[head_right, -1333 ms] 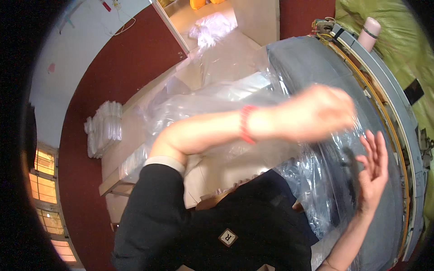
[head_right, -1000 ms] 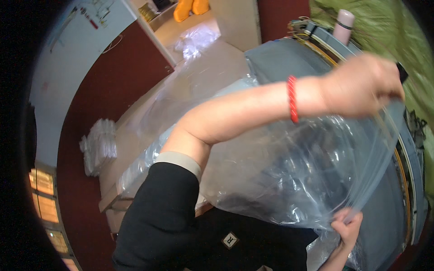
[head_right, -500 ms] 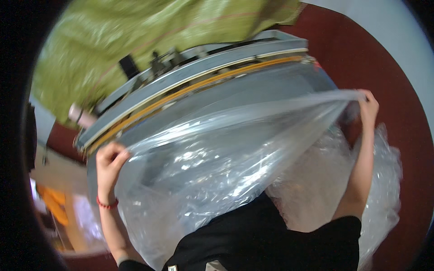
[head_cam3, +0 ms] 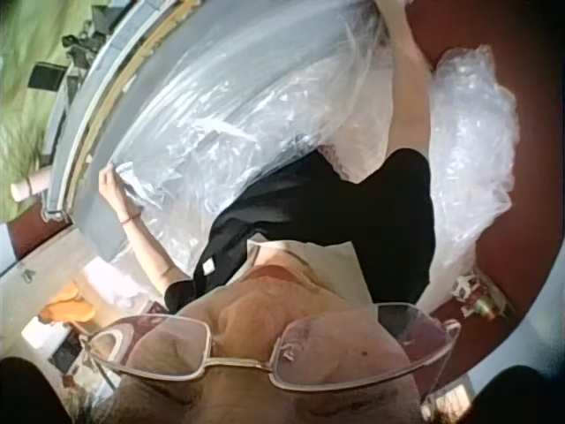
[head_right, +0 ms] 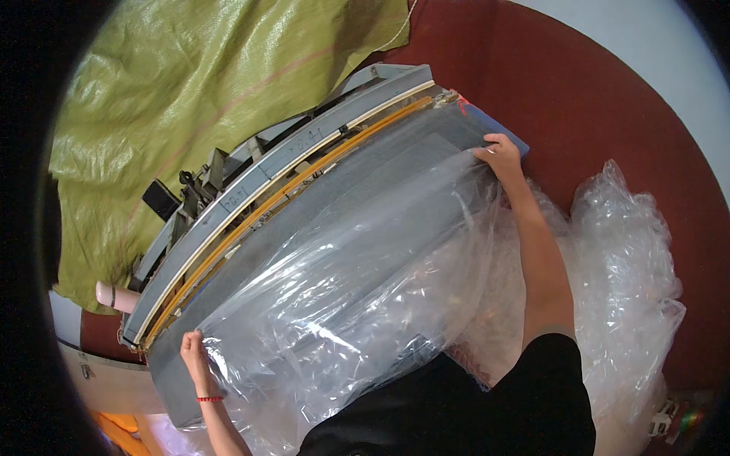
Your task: The recorder is using a heat sealer machine to seal and prepare large plastic bags.
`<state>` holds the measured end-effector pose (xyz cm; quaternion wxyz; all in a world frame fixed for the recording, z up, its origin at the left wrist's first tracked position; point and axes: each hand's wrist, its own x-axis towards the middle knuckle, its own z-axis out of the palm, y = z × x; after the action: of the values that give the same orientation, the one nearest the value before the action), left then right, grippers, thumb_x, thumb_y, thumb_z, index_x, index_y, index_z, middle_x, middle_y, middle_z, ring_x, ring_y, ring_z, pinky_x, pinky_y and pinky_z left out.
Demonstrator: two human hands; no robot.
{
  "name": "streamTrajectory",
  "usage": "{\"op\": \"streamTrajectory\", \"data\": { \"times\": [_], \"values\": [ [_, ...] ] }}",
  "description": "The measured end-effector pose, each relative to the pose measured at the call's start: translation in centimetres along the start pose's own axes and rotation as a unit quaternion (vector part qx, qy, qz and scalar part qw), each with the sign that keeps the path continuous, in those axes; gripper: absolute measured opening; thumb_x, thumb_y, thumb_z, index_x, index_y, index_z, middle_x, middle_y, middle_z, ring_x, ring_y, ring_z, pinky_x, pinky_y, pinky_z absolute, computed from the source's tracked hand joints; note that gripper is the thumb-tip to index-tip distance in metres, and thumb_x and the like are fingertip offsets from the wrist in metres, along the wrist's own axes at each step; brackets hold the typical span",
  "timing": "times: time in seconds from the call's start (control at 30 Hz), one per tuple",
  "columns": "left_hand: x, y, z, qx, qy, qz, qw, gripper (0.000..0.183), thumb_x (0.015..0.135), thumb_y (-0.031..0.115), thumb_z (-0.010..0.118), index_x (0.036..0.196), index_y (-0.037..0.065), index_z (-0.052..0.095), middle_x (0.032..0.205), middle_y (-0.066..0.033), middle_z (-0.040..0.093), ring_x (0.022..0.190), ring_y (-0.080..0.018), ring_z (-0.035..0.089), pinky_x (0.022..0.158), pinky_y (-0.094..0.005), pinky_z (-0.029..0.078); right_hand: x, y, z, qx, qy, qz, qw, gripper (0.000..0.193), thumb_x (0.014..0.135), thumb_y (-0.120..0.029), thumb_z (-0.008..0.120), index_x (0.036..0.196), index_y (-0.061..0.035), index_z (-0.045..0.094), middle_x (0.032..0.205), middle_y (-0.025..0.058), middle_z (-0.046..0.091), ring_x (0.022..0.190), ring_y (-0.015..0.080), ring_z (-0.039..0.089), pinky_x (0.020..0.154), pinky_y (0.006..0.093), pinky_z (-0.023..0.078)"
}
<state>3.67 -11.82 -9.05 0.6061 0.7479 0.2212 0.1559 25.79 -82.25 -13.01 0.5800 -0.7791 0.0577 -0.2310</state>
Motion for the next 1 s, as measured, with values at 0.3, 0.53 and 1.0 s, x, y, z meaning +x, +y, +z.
{"op": "streamTrajectory", "data": {
  "times": [0.3,0.53,1.0],
  "values": [
    [-0.1,-0.8,-1.6,-0.197,0.036,0.076,0.977,0.018,0.083,0.018,0.056,0.069,0.012,0.046,0.061,0.0083,0.038,0.053,-0.0007,0.029,0.047,-0.0166,0.021,0.3,-6.4,1.5,0.045,-0.048,-0.019,0.998,0.071,0.066,-0.011,0.072,0.125,-0.0008,0.034,0.086,0.0081,0.061,0.073,0.0104,0.055,0.062,0.022,0.044],
    [0.3,-2.6,-4.7,-0.024,-0.003,0.065,0.998,0.018,0.083,0.015,0.057,0.068,0.01,0.048,0.061,0.0088,0.038,0.055,0.0,0.027,0.048,-0.0164,0.02,-3.7,-2.5,0.5,-0.065,-0.03,0.027,0.997,0.07,0.06,-0.005,0.073,0.122,-0.0025,0.039,0.082,0.0065,0.059,0.071,0.0118,0.054,0.062,0.0224,0.045],
    [0.6,-3.9,-5.9,-0.077,0.017,0.084,0.993,0.017,0.083,0.019,0.057,0.071,0.011,0.049,0.063,0.0084,0.039,0.057,-0.0013,0.031,0.051,-0.0155,0.023,-5.5,-10.4,-0.7,-0.49,-0.072,0.015,0.869,0.03,0.062,-0.028,0.072,0.077,-0.0048,0.063,0.07,0.0093,0.059,0.066,0.0223,0.058,0.061,0.033,0.045]
  ]
}}
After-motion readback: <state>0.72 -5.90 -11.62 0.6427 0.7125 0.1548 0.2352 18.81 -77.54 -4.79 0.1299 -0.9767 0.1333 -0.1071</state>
